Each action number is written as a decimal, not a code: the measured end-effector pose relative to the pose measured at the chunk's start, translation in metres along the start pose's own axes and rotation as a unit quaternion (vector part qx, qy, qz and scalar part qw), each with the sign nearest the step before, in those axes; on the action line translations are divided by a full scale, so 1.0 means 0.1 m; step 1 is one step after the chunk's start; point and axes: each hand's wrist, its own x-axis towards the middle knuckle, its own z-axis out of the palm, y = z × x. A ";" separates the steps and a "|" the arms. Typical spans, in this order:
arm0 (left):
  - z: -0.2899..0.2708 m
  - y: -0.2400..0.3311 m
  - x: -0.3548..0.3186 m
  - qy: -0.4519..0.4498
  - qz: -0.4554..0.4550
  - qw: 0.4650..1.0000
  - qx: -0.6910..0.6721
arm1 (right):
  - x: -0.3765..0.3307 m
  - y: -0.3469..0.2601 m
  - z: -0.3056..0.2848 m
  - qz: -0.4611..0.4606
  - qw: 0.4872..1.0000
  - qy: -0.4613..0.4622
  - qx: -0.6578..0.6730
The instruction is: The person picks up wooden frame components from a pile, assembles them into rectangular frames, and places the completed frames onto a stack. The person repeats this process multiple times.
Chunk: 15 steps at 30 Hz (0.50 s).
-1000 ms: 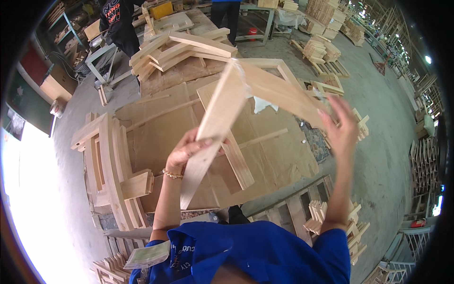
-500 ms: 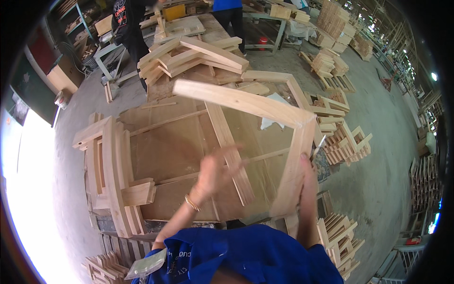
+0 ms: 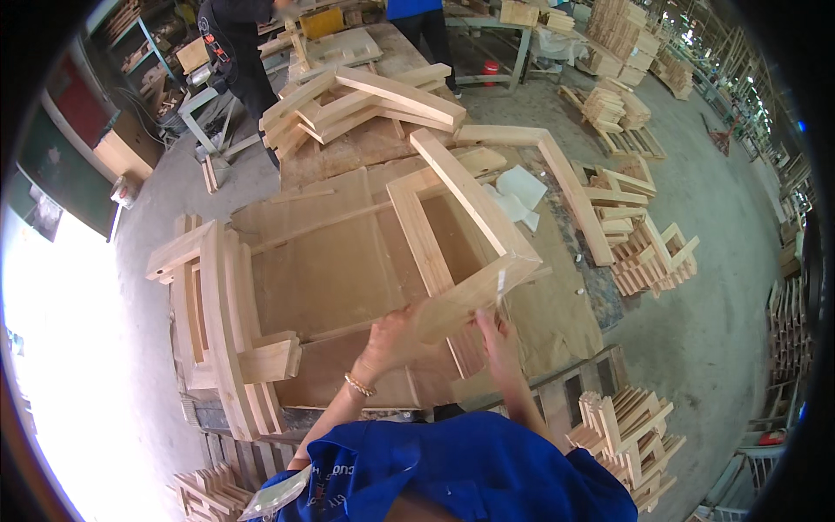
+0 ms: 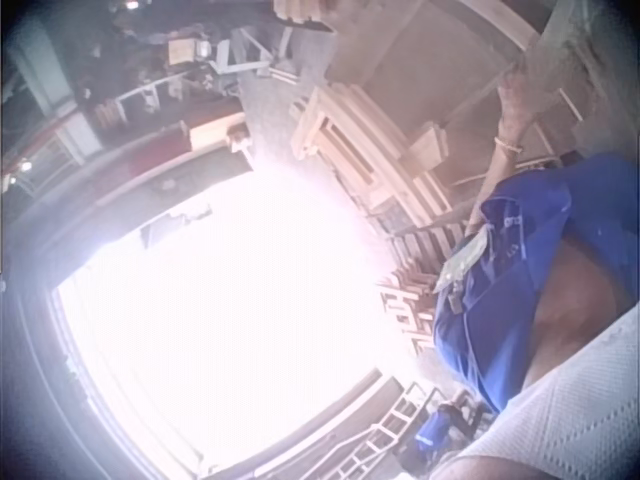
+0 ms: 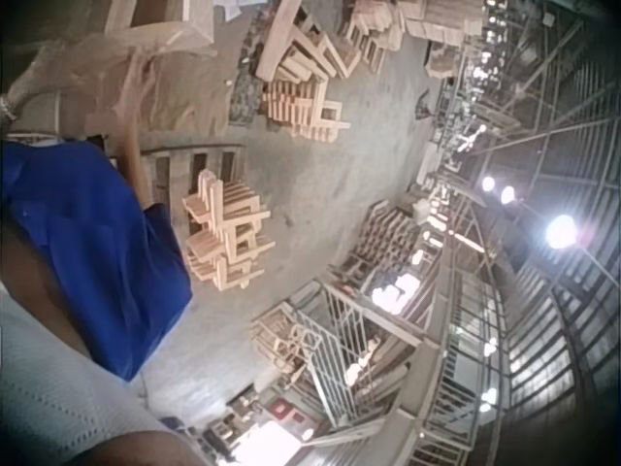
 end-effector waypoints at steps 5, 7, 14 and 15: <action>-0.07 -0.40 0.06 0.029 0.050 0.997 0.058 | 0.07 -0.28 -0.29 -0.071 0.989 -0.108 -0.078; -0.02 -0.45 0.01 0.096 0.066 0.991 0.060 | 0.35 -0.56 -0.33 -0.081 0.990 -0.098 -0.052; -0.25 -0.44 0.04 0.264 -0.036 0.962 -0.063 | 2.49 -1.62 -0.02 -0.020 0.979 -0.199 0.034; -0.28 -0.48 0.05 0.289 -0.033 0.954 -0.079 | 2.79 -1.73 0.14 -0.013 0.980 -0.197 0.036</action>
